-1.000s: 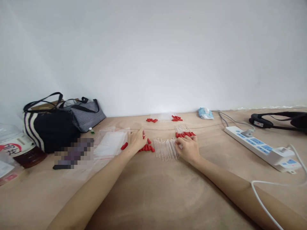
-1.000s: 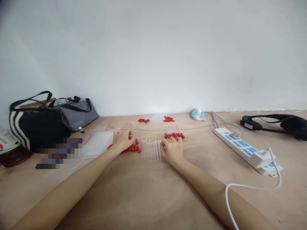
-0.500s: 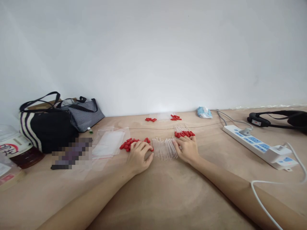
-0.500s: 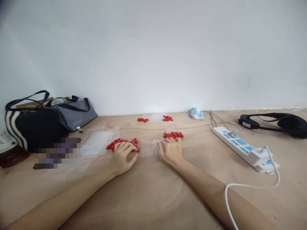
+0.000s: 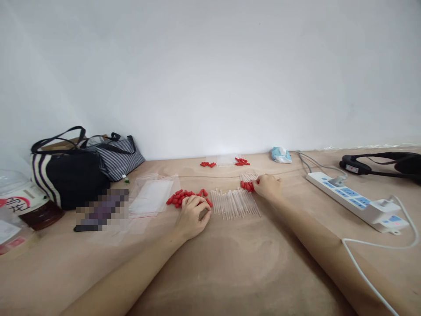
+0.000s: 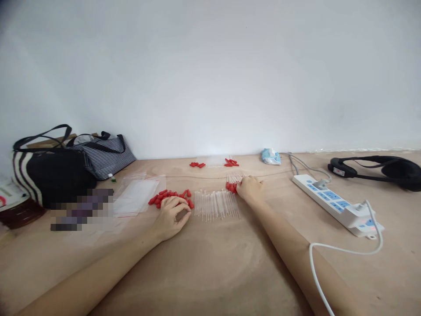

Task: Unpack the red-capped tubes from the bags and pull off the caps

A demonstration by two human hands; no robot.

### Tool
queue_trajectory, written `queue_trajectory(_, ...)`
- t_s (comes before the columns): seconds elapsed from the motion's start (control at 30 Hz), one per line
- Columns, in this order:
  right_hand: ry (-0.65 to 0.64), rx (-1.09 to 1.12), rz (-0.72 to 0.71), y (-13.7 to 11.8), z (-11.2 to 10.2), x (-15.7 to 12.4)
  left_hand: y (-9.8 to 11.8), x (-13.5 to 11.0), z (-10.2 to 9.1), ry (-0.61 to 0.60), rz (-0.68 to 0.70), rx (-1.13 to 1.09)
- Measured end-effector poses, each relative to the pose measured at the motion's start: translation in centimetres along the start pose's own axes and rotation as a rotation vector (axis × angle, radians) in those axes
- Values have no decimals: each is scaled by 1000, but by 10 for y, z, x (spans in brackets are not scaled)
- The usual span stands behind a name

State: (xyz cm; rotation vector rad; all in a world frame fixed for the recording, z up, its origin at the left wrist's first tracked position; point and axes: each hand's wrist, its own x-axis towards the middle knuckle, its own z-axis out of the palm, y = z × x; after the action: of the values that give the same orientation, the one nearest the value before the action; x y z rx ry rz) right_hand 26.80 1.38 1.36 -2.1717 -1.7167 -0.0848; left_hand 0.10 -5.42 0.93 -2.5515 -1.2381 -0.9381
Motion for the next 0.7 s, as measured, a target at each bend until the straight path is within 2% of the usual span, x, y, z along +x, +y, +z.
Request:
queue_trajectory(0.13,39,11,12,-1,-3,0,1,0,0,-1,1,-2)
queue_trajectory(0.2,140,48,-9,-1,-7,-2,0,0,0,4,-1,-4)
queue_trajectory(0.3,301,177,-202,-2,-14,-14,-3,0,1,27,1,-1)
queue_trajectory(0.43,242,361,-659,-6,-17,-48,-4,0,0,73,51,16)
queue_trajectory(0.5,238,412,-786,-9,-14,-67,-1,0,-2,72,100,17)
queue_trajectory(0.6,256,465,-843,-13,-7,-87,6,-2,-5,98,137,4)
queue_trajectory(0.7,279,463,-797,-13,-3,-90,10,-4,-6,200,49,15)
